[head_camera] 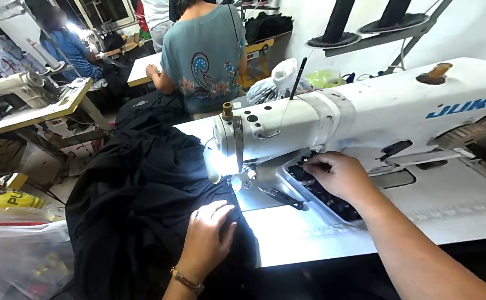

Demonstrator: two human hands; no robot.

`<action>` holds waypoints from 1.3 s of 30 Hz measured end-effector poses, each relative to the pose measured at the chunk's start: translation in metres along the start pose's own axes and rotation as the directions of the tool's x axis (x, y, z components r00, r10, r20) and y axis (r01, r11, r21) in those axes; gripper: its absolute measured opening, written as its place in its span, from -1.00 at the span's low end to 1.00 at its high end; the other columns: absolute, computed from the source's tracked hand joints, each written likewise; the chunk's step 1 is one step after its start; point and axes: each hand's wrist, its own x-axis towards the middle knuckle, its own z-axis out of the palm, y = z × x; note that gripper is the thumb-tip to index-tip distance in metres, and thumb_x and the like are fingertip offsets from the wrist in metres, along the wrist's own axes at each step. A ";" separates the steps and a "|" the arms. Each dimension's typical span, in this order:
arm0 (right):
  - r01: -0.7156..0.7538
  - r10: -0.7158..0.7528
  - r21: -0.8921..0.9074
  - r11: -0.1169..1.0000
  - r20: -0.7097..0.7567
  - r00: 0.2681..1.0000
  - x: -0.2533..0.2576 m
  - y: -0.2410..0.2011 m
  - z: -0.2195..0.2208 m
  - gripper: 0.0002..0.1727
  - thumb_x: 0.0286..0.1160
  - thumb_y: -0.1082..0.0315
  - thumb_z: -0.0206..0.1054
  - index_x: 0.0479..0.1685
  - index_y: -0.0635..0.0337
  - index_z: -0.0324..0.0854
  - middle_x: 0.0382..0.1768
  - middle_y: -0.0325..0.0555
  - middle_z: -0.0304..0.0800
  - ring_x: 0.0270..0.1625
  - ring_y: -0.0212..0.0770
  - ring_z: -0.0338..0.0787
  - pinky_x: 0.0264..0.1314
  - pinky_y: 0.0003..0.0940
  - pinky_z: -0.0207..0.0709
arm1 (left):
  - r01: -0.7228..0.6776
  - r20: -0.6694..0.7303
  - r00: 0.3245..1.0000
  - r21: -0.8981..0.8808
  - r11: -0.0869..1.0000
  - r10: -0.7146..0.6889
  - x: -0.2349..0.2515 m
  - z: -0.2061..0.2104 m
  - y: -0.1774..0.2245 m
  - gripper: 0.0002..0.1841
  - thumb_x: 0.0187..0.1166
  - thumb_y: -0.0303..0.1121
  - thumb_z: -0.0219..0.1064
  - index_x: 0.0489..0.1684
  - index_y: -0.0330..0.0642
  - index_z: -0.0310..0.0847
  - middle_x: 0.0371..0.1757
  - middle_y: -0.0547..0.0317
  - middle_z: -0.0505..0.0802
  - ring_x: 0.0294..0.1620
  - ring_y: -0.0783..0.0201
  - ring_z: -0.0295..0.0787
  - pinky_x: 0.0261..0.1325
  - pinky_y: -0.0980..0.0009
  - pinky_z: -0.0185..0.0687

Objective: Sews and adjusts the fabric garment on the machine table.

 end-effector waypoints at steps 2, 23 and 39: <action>0.007 -0.003 -0.043 0.999 0.091 0.996 0.001 0.000 0.002 -0.84 0.42 0.44 0.55 -0.07 0.23 0.86 0.04 0.26 0.82 0.26 0.36 0.70 0.30 0.60 0.30 | -0.009 -0.014 1.000 -0.029 1.000 0.009 0.004 0.005 0.007 -0.66 0.64 -0.09 0.32 0.28 0.10 0.80 0.36 0.38 0.81 0.42 0.36 0.68 0.47 0.14 0.58; -0.120 0.143 0.822 0.556 0.048 0.989 -0.066 -0.081 0.030 -0.84 0.44 0.44 0.27 -0.23 0.04 0.78 -0.40 -0.36 0.79 -0.42 -0.46 0.71 -0.31 -0.53 0.66 | 0.200 0.063 0.948 -0.880 0.430 -0.311 0.023 0.010 0.056 -0.63 0.64 -0.41 0.32 0.35 -0.38 0.63 0.24 -0.04 0.83 0.07 0.31 0.83 0.10 0.38 0.78; -0.352 0.104 0.845 0.403 0.340 0.935 -0.087 -0.119 0.056 -0.90 0.49 0.39 0.36 -0.34 0.08 0.76 -0.45 -0.21 0.76 -0.42 -0.39 0.69 -0.30 -0.55 0.61 | 0.400 0.231 0.867 -0.851 0.341 -0.442 0.000 -0.004 0.047 -0.92 0.59 -0.49 0.35 -0.16 -0.29 0.73 -0.33 0.13 0.85 -0.34 0.36 0.79 -0.15 0.42 0.77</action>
